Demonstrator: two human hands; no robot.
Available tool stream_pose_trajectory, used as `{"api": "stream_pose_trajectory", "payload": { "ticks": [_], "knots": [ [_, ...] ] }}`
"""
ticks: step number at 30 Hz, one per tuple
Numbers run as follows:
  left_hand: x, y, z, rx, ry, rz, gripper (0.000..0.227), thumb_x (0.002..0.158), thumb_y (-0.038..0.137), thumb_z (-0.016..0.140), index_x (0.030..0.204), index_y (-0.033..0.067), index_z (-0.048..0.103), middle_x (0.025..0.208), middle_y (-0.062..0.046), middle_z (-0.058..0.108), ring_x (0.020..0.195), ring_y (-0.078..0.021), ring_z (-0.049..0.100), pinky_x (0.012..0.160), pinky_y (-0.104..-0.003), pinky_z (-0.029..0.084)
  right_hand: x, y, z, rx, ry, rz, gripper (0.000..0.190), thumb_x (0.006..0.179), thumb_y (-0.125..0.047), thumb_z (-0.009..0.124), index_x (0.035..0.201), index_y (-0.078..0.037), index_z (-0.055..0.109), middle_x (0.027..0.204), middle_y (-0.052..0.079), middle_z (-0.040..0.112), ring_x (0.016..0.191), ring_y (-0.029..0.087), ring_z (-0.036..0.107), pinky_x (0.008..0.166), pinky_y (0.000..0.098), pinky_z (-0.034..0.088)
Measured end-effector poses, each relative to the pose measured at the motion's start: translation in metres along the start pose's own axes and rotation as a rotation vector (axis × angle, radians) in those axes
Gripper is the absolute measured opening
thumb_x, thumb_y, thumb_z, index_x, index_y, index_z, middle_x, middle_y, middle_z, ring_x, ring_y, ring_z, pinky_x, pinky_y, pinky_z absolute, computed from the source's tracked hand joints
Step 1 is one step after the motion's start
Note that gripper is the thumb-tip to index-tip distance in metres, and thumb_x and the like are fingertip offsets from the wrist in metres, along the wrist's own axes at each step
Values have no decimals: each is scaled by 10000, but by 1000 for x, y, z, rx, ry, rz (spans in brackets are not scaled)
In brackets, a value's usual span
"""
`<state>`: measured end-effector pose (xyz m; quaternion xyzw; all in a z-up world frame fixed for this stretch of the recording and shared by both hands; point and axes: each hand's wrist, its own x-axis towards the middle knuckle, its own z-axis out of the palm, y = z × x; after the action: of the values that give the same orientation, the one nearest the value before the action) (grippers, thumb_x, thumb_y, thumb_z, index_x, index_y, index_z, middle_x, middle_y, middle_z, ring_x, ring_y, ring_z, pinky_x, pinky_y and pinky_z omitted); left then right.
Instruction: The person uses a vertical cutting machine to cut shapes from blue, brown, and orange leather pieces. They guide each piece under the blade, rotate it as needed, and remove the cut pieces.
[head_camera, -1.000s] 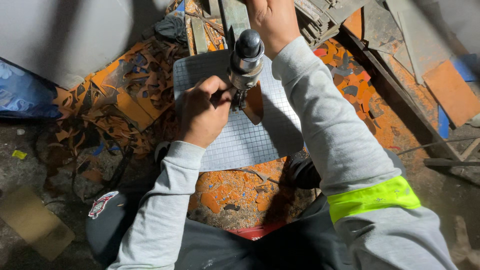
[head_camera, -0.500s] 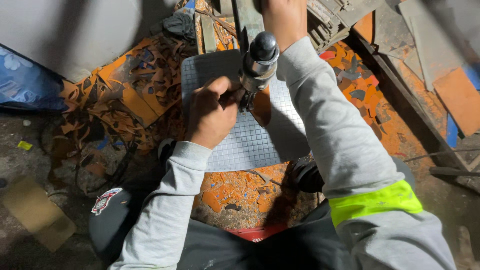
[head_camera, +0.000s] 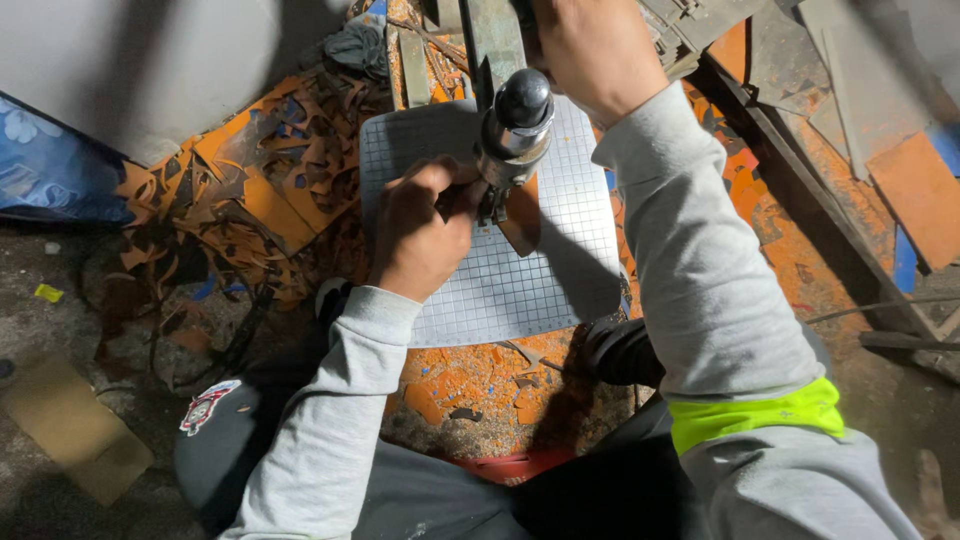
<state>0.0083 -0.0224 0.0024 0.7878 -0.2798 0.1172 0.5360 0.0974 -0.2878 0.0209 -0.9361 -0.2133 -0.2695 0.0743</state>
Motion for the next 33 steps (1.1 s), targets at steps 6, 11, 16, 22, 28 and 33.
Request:
{"api": "stream_pose_trajectory", "payload": {
  "ticks": [6,11,16,22,28,33],
  "knots": [
    [0,-2,1,4,21,58,95,895,34,747,945,32,666,926,-131,732,862,-310,739,783,-381,575,-14,-48,-61,1271,-16,299,145,1167,-8,578,1307,19,551,1183,114,665,1039,179,642,948,342,541],
    [2,2,-1,31,9,94,102,902,27,737,969,21,660,974,-147,717,909,-339,714,816,-404,563,5,-64,-92,985,-56,495,148,1077,-107,501,1087,-24,622,945,-9,699,809,125,696,689,302,566],
    [2,7,-3,43,-32,36,84,933,40,731,969,28,656,966,-131,715,898,-320,721,786,-402,556,6,-69,-96,970,-9,402,135,1118,-110,639,1054,9,626,906,2,661,870,122,681,743,304,574],
    [3,9,-7,18,-30,80,82,947,40,721,979,31,647,967,-132,704,895,-303,719,781,-388,558,-5,-69,-90,1089,154,159,115,1135,-91,599,1172,18,608,1112,36,684,1079,137,681,958,291,579],
    [6,10,-8,37,-39,-4,96,918,24,713,879,34,626,838,-119,697,760,-287,710,702,-378,543,-33,-85,-99,692,-119,236,176,934,34,620,1097,3,678,1028,118,741,919,179,734,843,328,574],
    [1,5,-6,61,-12,82,118,947,16,716,903,39,609,849,-123,699,782,-295,708,713,-385,550,-61,-111,-66,678,-67,202,223,860,2,738,1082,-24,746,1034,166,749,904,312,688,833,385,538]
  ]
}}
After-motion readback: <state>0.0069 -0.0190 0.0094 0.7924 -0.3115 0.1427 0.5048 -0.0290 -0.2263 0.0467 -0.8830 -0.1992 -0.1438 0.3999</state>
